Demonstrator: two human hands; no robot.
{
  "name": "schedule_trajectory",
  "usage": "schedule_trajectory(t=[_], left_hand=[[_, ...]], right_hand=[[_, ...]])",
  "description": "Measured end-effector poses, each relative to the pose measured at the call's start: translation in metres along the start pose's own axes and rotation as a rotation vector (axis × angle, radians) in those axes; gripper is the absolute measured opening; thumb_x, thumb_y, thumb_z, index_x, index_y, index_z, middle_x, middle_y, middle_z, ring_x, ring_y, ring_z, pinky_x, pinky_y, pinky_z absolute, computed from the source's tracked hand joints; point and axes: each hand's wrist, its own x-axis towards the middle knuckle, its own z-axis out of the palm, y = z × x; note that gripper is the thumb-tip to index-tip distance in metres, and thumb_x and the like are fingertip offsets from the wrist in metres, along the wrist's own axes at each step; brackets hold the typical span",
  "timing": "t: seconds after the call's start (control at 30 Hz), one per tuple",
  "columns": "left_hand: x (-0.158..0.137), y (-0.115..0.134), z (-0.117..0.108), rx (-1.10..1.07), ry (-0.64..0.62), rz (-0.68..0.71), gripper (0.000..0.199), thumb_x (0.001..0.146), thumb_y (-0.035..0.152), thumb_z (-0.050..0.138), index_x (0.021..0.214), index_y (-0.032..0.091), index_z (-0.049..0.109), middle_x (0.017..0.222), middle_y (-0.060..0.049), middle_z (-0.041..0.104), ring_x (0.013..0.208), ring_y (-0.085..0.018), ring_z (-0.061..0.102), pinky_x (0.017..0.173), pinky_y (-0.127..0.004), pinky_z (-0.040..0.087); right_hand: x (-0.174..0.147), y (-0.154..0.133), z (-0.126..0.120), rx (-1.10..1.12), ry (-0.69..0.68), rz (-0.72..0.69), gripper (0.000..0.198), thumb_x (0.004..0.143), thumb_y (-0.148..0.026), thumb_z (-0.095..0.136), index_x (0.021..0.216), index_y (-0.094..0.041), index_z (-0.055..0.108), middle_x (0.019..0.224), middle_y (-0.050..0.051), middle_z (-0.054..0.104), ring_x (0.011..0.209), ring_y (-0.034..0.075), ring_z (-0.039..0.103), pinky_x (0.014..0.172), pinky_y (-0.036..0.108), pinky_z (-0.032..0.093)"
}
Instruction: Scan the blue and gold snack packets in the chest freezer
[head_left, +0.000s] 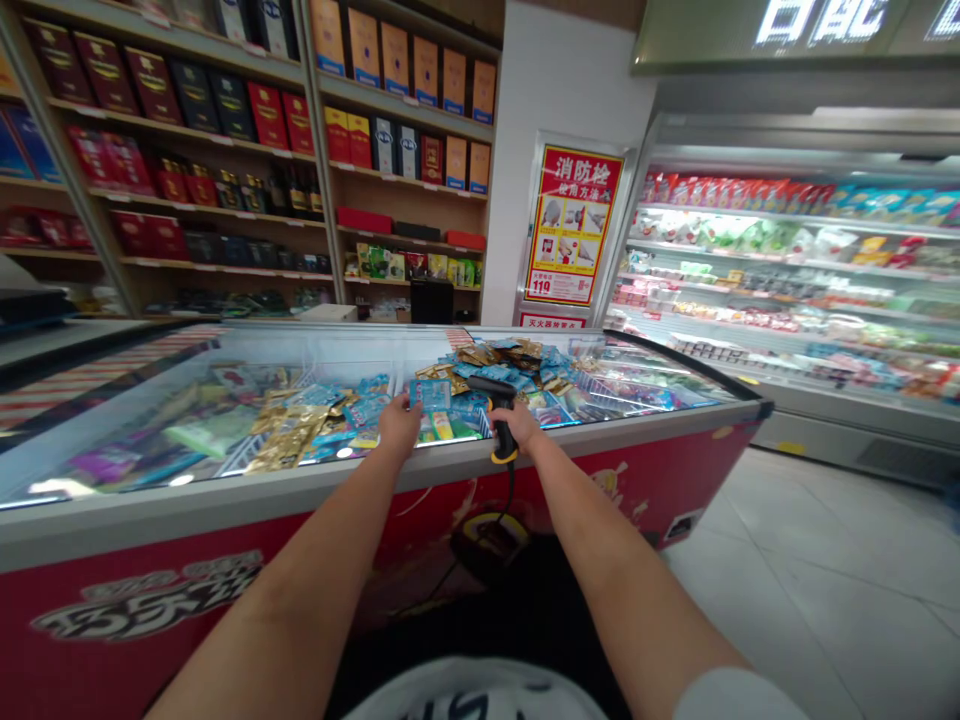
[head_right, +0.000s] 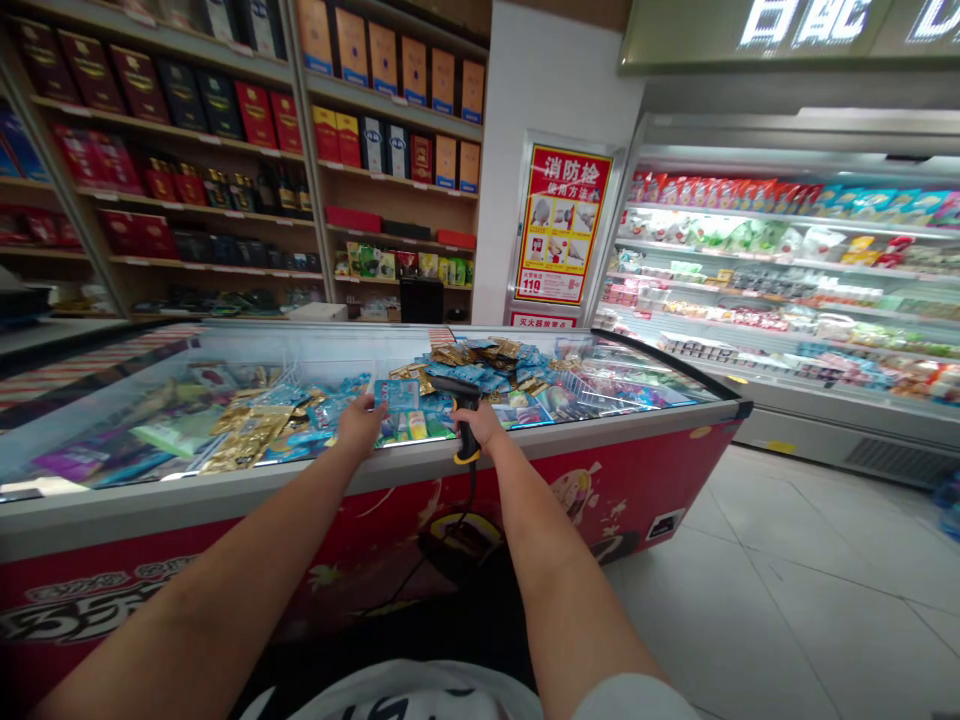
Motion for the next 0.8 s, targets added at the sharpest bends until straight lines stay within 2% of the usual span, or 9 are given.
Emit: schedule_trajectory(t=[0.13, 0.3, 0.53, 0.8], left_hand=[[-0.0008, 0.0010, -0.0013, -0.153, 0.033, -0.048, 0.021, 0.078, 0.023, 0.058, 0.094, 0.015, 0.067, 0.080, -0.003, 0.068, 0.073, -0.017, 0.066, 0.068, -0.028, 0.053], [-0.0018, 0.0000, -0.0017, -0.176, 0.004, -0.044, 0.017, 0.075, 0.022, 0.061, 0.090, 0.017, 0.068, 0.080, -0.003, 0.068, 0.076, -0.018, 0.066, 0.069, -0.027, 0.053], [0.0004, -0.0046, 0.0021, -0.251, -0.033, -0.045, 0.019, 0.075, 0.022, 0.059, 0.090, 0.015, 0.068, 0.084, -0.003, 0.068, 0.071, -0.015, 0.066, 0.069, -0.026, 0.054], [-0.0031, 0.0020, -0.0014, -0.165, -0.015, -0.061, 0.022, 0.076, 0.022, 0.060, 0.094, 0.014, 0.068, 0.081, -0.004, 0.069, 0.079, -0.018, 0.066, 0.071, -0.028, 0.054]], right_hand=[[-0.0018, -0.0022, 0.0012, -0.059, -0.025, 0.015, 0.018, 0.056, -0.028, 0.068, 0.069, -0.017, 0.062, 0.048, -0.002, 0.057, 0.041, 0.011, 0.049, 0.043, 0.024, 0.042], [-0.0052, -0.0042, 0.0025, -0.065, -0.027, 0.029, 0.018, 0.056, -0.027, 0.067, 0.070, -0.017, 0.062, 0.049, -0.002, 0.058, 0.041, 0.012, 0.049, 0.043, 0.025, 0.042], [-0.0087, -0.0061, 0.0035, -0.135, -0.013, 0.007, 0.013, 0.058, -0.027, 0.065, 0.060, -0.017, 0.058, 0.047, -0.001, 0.056, 0.040, 0.012, 0.049, 0.042, 0.025, 0.040], [-0.0079, -0.0052, 0.0023, -0.148, -0.012, 0.013, 0.011, 0.059, -0.025, 0.065, 0.061, -0.018, 0.058, 0.047, -0.001, 0.057, 0.040, 0.013, 0.050, 0.042, 0.025, 0.041]])
